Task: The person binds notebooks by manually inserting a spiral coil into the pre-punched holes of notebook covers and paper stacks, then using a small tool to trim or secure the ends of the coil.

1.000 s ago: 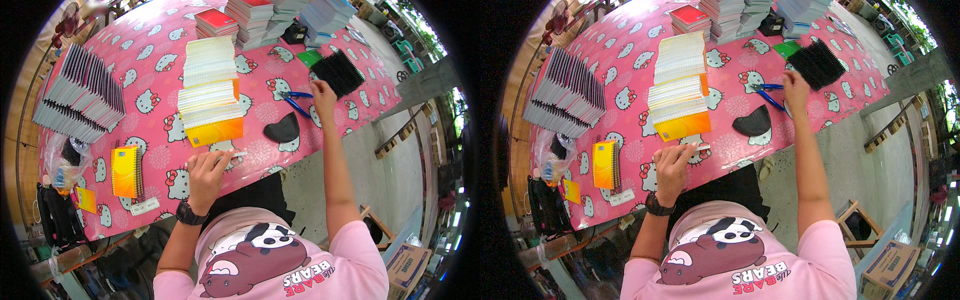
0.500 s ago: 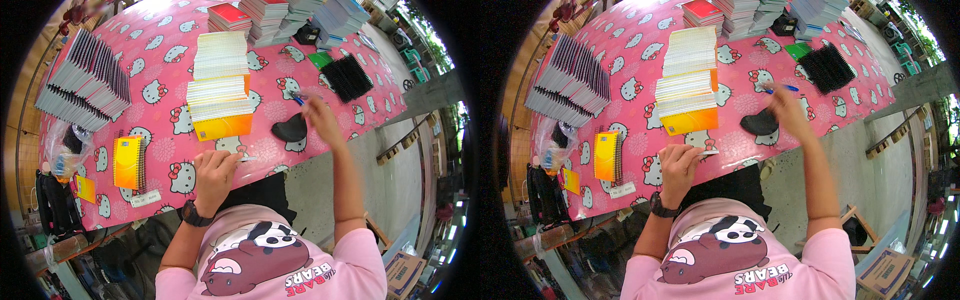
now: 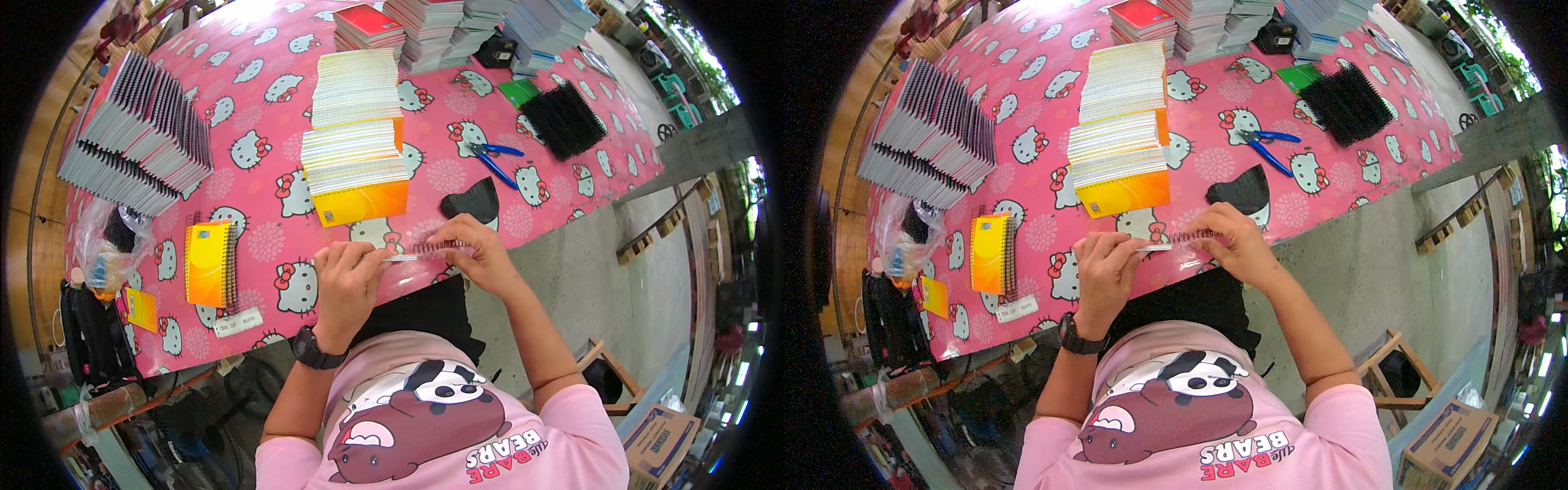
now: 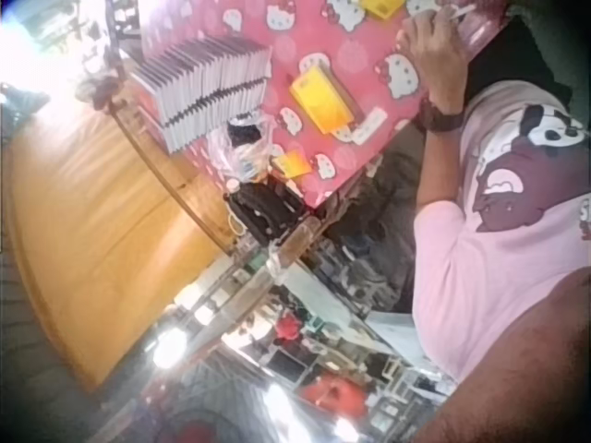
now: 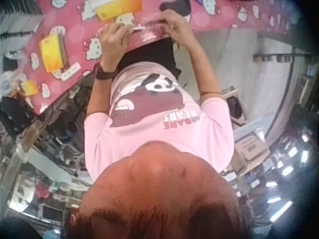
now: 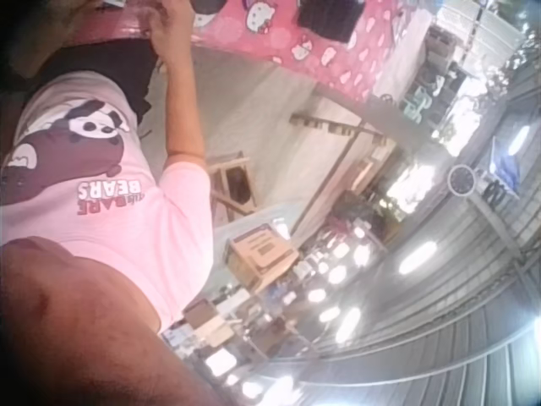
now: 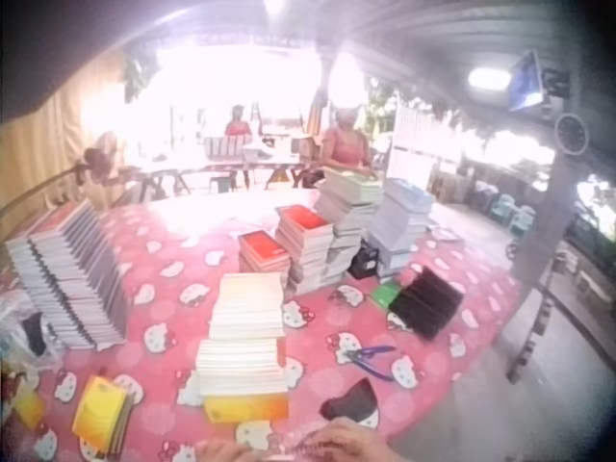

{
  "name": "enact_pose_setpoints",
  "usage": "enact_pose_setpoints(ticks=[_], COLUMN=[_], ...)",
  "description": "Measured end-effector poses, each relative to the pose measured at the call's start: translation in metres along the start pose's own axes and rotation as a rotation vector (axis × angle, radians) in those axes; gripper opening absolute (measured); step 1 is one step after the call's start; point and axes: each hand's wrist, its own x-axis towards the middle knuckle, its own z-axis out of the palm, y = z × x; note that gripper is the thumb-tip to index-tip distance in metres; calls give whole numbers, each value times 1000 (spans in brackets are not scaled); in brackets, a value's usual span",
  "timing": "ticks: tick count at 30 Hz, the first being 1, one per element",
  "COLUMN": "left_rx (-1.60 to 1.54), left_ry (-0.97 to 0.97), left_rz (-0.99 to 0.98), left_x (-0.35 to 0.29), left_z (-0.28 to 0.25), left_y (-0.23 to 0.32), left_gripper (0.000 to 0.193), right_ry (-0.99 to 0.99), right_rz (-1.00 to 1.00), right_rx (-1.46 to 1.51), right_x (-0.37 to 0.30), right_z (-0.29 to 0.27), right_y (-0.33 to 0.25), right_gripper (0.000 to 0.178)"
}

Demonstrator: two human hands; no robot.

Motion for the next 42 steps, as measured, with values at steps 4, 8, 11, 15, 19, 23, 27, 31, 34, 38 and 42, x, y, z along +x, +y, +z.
enact_pose_setpoints(ticks=[4,8,11,15,19,23,27,31,34,38,42], left_rx=[-5,-6,-16,-18,-11,13,-71,-20,-34,-51,-12], left_ry=[-10,-2,10,7,-3,-17,-51,-126,-136,-151,-171], left_rz=[-1,-16,-18,-15,-17,-10,37,59,53,117,78], left_x=[-2,-3,-3,-1,-1,3,2,-4,-2,-1,-1], left_z=[0,1,2,2,-1,-5,7,11,9,7,5], left_y=[0,-1,-2,-1,0,10,15,13,15,9,7], left_gripper=[16,12,12,13,16,25,28,24,23,25,23], right_ry=[-17,-15,-11,-84,-119,-200,-293,-190,295,360,323], right_rz=[-91,-141,-143,-200,-22,105,125,361,109,145,163], right_rx=[-105,-158,-118,-135,7,26,110,105,-238,-679,-828], right_x=[3,4,3,2,5,3,-1,3,1,2,6], right_z=[2,1,0,-2,-1,-3,2,0,-15,-23,-13], right_y=[-1,3,6,9,0,-15,-13,-12,47,72,70], right_gripper=[26,24,23,23,24,33,42,47,58,69,64])
